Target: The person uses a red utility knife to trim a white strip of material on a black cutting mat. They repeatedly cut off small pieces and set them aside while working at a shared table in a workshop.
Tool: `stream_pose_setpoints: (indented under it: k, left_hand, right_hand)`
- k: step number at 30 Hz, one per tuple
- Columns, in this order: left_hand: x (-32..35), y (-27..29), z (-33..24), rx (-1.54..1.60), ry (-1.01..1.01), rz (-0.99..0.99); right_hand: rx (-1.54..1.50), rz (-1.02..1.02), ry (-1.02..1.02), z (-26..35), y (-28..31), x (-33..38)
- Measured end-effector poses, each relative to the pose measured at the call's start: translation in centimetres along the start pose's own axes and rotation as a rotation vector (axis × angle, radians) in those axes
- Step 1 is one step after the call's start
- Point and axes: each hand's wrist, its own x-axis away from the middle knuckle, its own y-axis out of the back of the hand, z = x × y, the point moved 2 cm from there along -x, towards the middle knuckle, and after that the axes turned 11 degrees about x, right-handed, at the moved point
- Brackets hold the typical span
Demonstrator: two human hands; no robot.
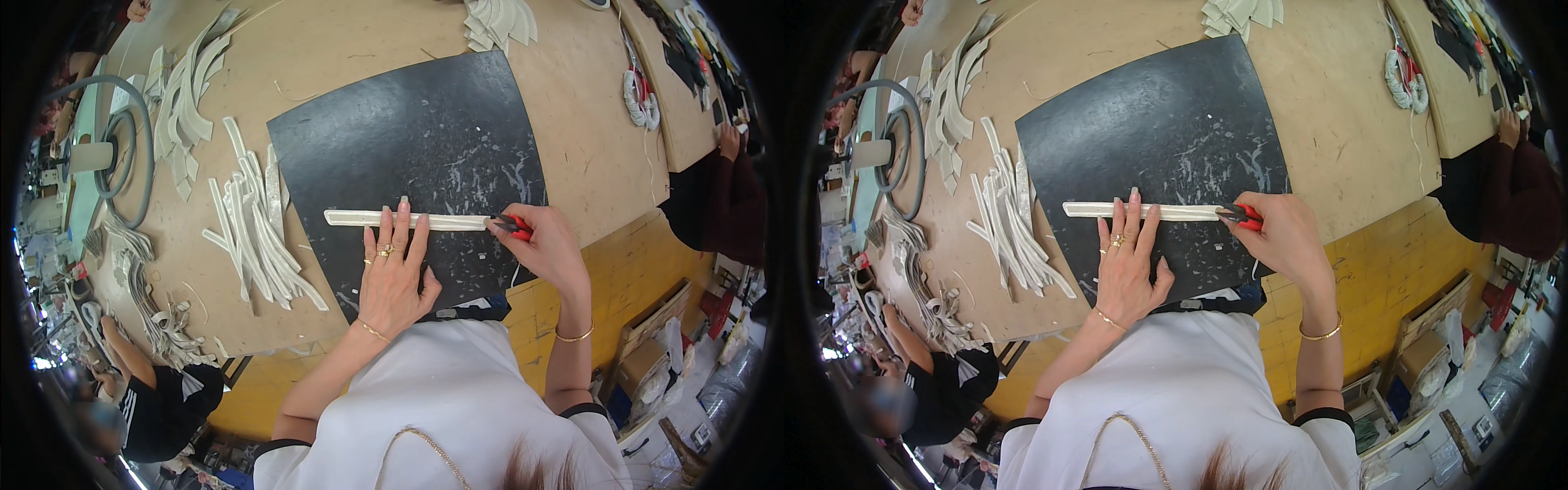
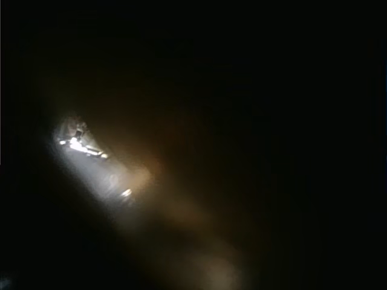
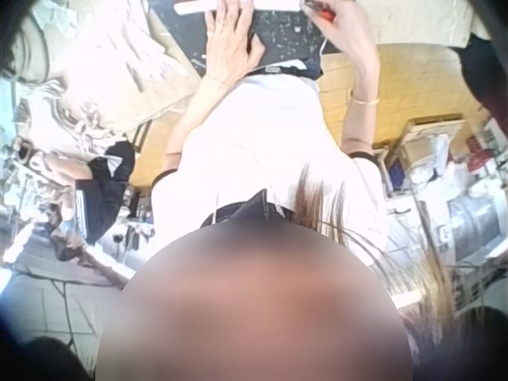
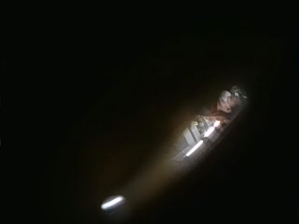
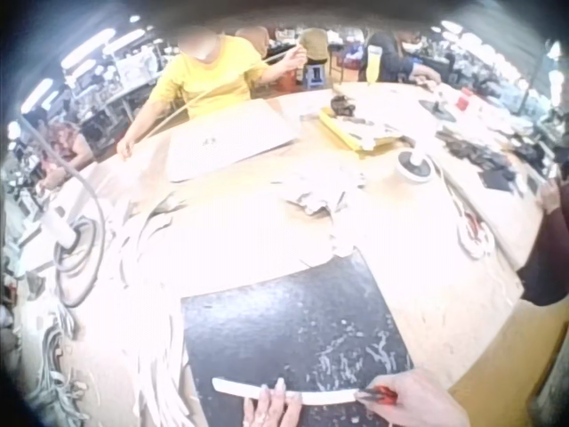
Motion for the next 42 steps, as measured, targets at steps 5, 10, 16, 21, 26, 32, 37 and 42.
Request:
stream_pose_setpoints:
  k: [5,10,16,21,26,32,37,42]
  left_hand:
    - [-0.2,-0.4,-0.7,-0.072,0.031,0.015]
    - [-0.5,-0.8,-2.0,-0.137,0.089,0.007]
    - [-0.7,-1.5,-2.7,-0.045,0.083,0.044]
    - [-1.2,-1.9,-2.3,0.076,-0.007,0.061]
    - [-1.1,-2.1,-2.2,0.042,-0.031,0.033]
    - [-1.0,-2.4,-2.2,0.044,-0.021,0.029]
    - [-1.1,-2.5,-2.2,0.022,-0.019,0.024]
    - [-1.0,-2.9,-2.4,-0.012,-0.034,-0.003]
  right_hand:
    - [0.013,-0.038,0.059,-0.2,-0.2,-0.2]
    - [0.049,0.006,0.012,-0.3,-0.3,-0.3]
    - [0.080,-0.030,0.021,-0.1,-0.4,-0.4]
    - [0.070,-0.028,0.010,0.2,-0.3,-0.2]
    - [0.004,-0.158,0.205,0.7,0.5,0.8]
    - [0.058,-0.070,0.104,-0.8,0.9,-0.8]
    - [0.077,-0.027,0.076,-1.2,0.6,-0.9]
    - [0.095,-0.045,0.095,-1.3,0.4,-0.9]
